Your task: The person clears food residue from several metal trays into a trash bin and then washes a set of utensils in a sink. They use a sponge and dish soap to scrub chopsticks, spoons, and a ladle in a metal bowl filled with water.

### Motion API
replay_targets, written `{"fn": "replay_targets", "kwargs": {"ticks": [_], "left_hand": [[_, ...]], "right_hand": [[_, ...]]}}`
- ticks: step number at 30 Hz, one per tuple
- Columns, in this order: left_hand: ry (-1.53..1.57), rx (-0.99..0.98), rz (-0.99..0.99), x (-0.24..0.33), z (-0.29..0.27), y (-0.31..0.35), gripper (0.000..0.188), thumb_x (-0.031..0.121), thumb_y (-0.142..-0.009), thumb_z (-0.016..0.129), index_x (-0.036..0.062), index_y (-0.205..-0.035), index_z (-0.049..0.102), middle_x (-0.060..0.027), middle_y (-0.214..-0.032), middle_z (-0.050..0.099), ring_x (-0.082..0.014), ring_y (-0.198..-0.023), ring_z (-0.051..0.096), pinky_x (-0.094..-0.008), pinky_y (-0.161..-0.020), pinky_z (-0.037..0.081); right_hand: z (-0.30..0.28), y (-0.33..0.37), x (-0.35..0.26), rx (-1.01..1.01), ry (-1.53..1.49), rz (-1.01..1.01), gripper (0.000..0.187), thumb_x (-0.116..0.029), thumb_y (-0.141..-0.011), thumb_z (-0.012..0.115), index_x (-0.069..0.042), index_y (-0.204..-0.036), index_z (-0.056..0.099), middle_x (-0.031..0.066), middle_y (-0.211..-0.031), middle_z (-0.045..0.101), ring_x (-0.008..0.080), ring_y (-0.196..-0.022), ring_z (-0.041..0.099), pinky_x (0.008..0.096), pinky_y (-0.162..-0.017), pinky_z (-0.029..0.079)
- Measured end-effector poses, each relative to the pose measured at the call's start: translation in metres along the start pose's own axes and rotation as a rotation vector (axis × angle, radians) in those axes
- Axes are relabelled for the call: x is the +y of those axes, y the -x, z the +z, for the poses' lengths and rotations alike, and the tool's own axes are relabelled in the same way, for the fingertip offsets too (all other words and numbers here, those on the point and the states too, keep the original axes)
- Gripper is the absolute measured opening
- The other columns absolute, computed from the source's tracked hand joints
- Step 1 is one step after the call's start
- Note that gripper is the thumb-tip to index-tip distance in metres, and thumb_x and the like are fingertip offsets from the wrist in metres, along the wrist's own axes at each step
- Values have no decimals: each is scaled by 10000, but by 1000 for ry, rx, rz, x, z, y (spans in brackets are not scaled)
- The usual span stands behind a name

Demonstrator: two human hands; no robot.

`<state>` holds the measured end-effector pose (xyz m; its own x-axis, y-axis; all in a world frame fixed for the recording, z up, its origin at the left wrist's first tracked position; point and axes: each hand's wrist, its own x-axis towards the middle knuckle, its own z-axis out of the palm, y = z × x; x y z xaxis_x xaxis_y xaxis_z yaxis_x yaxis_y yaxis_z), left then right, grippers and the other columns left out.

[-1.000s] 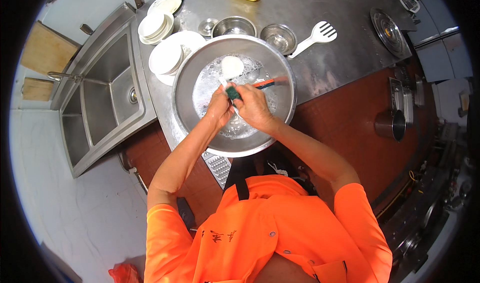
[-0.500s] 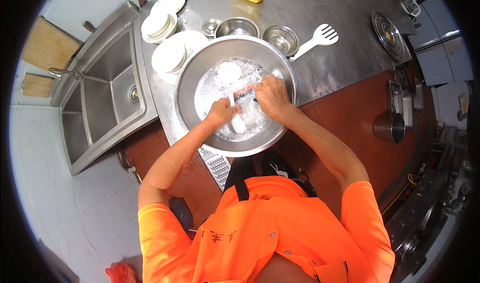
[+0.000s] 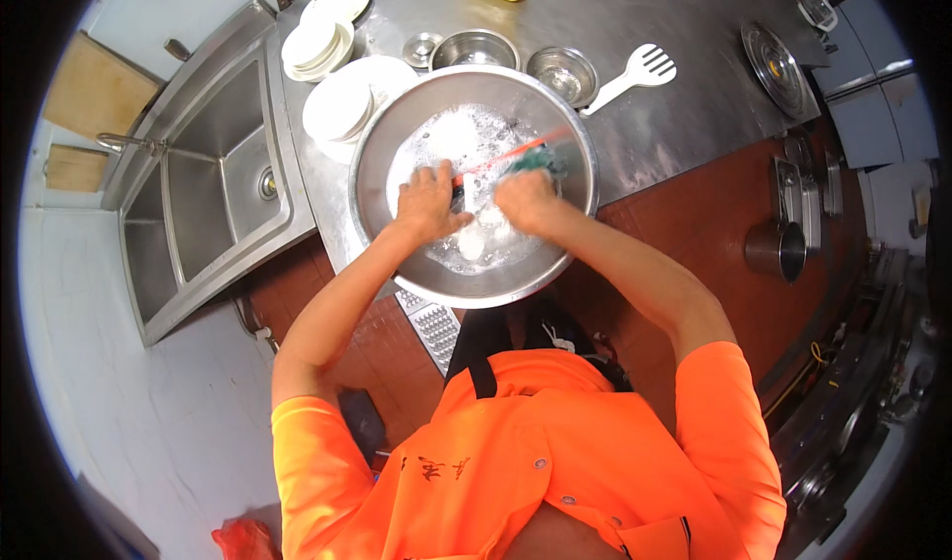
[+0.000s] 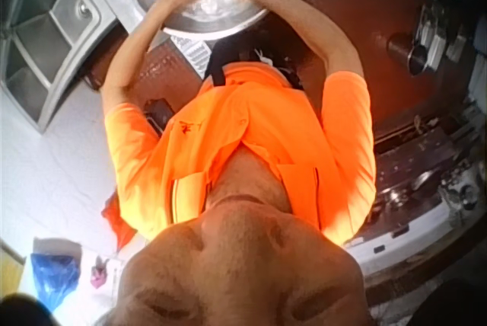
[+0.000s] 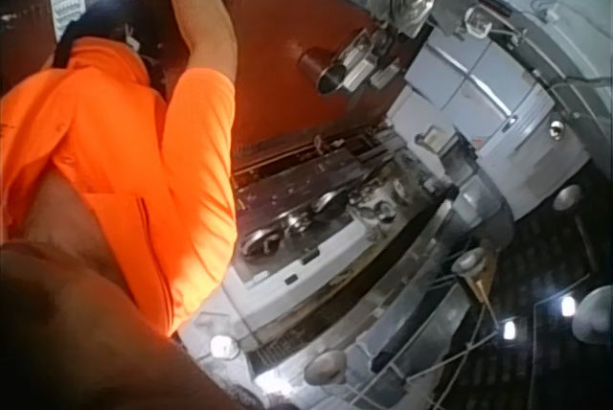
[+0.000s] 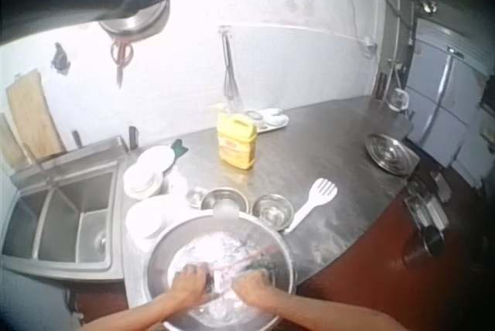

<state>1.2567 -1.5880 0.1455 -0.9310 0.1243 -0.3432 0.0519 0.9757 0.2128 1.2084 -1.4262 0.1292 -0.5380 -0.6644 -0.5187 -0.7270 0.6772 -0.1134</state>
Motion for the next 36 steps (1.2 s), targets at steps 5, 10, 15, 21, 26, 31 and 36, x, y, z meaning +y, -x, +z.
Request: {"fn": "replay_targets", "kwargs": {"ticks": [5,10,15,21,26,31,36], "left_hand": [[60,-98,37,17,16,-11,746,262,-615,753,-20,-1162,332,-218,-1122,423,-344,-1027,486,-408,-809,446],[26,25,159,-1,41,-22,683,157,-642,702,5,-1201,341,-204,-1092,443,-342,-945,528,-379,-760,478],[84,142,173,3,23,-8,595,142,-705,655,36,-1226,387,-191,-1060,520,-310,-930,560,-369,-776,466],[843,280,-169,-26,38,-38,380,246,-819,551,29,-1125,490,-174,-743,619,-303,-718,612,-364,-687,465],[997,213,-104,-22,16,-46,208,184,-859,490,-16,-880,541,-179,-749,622,-283,-699,614,-376,-643,463],[517,805,71,-29,-7,-39,115,83,-833,486,-1,-884,545,-211,-688,569,-393,-629,550,-418,-593,436],[1080,380,-54,-22,-12,-37,120,33,-807,448,-29,-876,525,-192,-627,544,-312,-498,515,-381,-474,414]], "right_hand": [[18,-11,22,387,56,125,183,-108,-739,561,-46,-892,640,141,-937,618,280,-887,596,419,-699,486],[-41,-14,8,322,-172,53,200,-67,-709,565,-7,-897,601,183,-895,590,301,-847,584,381,-711,486],[-13,-62,36,695,-291,80,107,-39,-683,556,-13,-787,558,209,-829,601,360,-789,589,430,-677,472],[-1,-67,35,891,-659,-55,101,-60,-757,541,-17,-835,589,201,-797,596,384,-750,573,433,-679,459],[-38,-52,32,1076,-743,-261,214,-81,-787,574,0,-984,589,161,-904,618,335,-846,592,350,-704,477],[-42,4,40,711,-88,47,81,-79,-740,576,-22,-757,521,135,-720,554,295,-684,576,403,-577,451],[20,13,19,557,246,-89,94,-87,-669,585,-47,-749,555,111,-737,583,276,-763,575,400,-591,447]]}}
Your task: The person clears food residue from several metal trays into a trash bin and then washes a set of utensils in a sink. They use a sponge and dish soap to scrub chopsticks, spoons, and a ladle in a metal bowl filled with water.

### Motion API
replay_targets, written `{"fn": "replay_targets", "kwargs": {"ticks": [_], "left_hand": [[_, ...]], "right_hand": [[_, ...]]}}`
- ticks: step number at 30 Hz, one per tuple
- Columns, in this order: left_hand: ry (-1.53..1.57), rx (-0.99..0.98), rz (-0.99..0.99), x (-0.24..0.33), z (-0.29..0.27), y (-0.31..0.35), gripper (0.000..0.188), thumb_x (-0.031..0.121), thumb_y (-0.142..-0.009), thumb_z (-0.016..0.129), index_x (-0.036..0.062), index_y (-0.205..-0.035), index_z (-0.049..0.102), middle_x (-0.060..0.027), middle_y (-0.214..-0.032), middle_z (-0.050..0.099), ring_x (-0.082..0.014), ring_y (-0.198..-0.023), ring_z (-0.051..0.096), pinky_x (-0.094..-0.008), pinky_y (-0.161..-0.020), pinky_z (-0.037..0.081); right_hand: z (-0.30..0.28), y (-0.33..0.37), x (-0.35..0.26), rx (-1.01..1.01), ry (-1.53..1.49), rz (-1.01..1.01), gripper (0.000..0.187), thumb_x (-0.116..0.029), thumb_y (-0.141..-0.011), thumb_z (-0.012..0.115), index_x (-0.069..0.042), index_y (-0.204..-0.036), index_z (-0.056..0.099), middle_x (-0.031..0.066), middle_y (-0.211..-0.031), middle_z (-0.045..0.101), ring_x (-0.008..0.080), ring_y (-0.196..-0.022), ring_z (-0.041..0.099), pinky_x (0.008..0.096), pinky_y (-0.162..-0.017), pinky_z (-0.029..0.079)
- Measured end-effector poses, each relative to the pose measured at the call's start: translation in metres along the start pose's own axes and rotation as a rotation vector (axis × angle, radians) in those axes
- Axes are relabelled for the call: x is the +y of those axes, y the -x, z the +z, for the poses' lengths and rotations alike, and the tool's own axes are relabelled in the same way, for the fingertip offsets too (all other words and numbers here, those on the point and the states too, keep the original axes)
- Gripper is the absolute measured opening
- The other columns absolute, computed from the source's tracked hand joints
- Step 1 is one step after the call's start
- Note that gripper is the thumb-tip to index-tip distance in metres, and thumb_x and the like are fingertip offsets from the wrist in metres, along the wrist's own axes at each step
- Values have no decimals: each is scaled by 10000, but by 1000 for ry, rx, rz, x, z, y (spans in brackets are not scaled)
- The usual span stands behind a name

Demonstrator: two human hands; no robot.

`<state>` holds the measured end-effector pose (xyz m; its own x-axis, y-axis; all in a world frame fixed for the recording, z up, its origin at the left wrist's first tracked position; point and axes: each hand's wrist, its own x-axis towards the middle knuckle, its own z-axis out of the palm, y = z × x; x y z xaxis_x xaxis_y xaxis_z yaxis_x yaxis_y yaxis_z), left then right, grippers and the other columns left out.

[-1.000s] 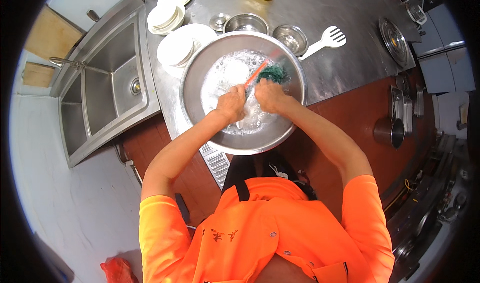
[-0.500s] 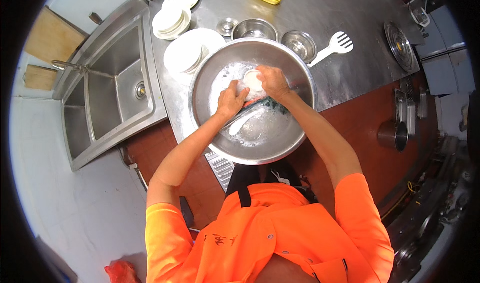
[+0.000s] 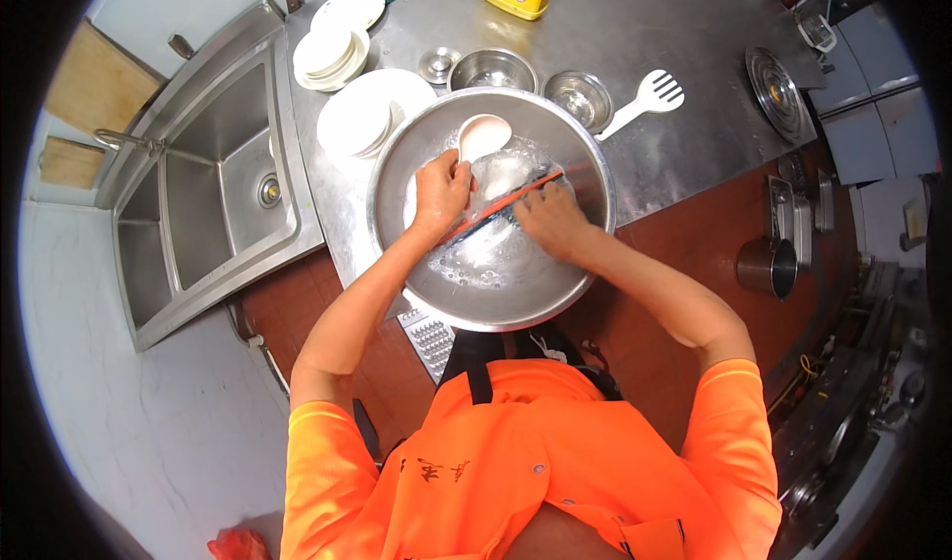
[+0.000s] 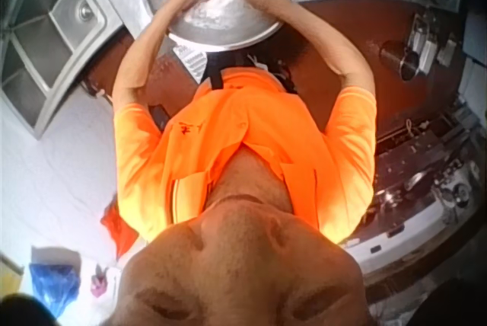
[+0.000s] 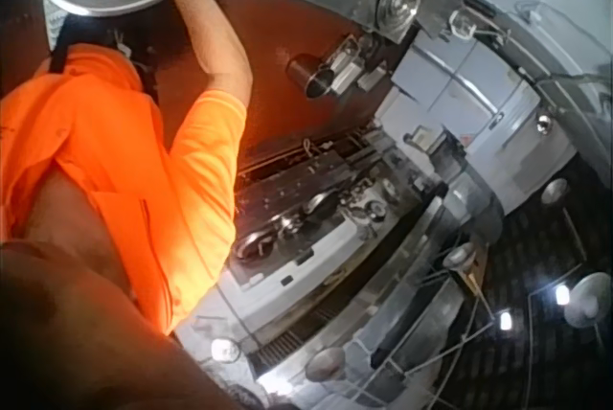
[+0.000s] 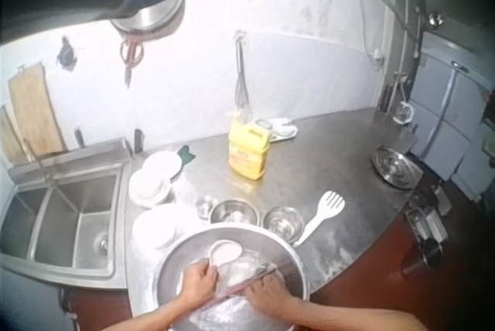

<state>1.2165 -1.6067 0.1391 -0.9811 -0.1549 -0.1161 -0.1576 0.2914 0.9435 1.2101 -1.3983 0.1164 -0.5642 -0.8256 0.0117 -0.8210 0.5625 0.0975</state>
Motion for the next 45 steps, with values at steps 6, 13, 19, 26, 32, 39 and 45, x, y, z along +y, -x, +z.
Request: {"fn": "replay_targets", "kwargs": {"ticks": [6,13,19,26,32,39,45], "left_hand": [[525,-264,-519,-3,10,17,154,-4,-801,398,-29,-945,447,-103,-621,533,-127,-333,365,-261,-316,303],[442,-366,-674,18,19,28,97,29,-830,416,13,-925,413,-38,-590,447,-80,-338,299,-234,-289,223],[190,-515,-665,31,12,32,110,59,-855,428,-7,-943,440,-36,-575,440,-77,-336,305,-236,-283,222],[105,-215,-440,26,16,29,111,77,-819,461,-14,-813,526,-45,-554,488,-105,-376,394,-266,-290,271],[-317,40,-60,9,28,30,208,108,-809,464,0,-962,553,-240,-708,593,-394,-705,592,-442,-685,444],[-367,-19,-280,12,-2,29,423,403,-808,399,97,-1034,584,-134,-831,644,-334,-882,578,-420,-805,392],[-475,-18,-228,-4,15,32,389,382,-835,405,45,-978,533,-207,-805,626,-371,-817,590,-471,-757,400]], "right_hand": [[-24,2,14,-147,-145,44,105,-144,-651,618,-68,-719,593,124,-762,625,294,-799,571,415,-644,446],[-67,-31,38,390,-652,102,91,-68,-689,583,-67,-771,543,90,-850,600,306,-766,579,423,-631,456],[-29,-52,34,267,-340,-296,129,-83,-738,521,-74,-866,517,49,-683,537,298,-580,575,359,-530,482],[-13,-74,40,262,-639,65,98,-152,-798,528,-56,-812,545,140,-623,587,323,-621,602,494,-572,448],[5,-60,-21,195,-2133,945,156,-126,-825,513,24,-869,517,128,-591,570,172,-374,486,292,-295,343],[-31,-20,22,275,-1663,766,185,-164,-853,506,20,-873,522,107,-669,584,154,-445,478,288,-395,388],[-44,-51,4,642,-901,518,166,-149,-775,557,11,-803,526,152,-773,555,377,-724,531,406,-635,429]]}}
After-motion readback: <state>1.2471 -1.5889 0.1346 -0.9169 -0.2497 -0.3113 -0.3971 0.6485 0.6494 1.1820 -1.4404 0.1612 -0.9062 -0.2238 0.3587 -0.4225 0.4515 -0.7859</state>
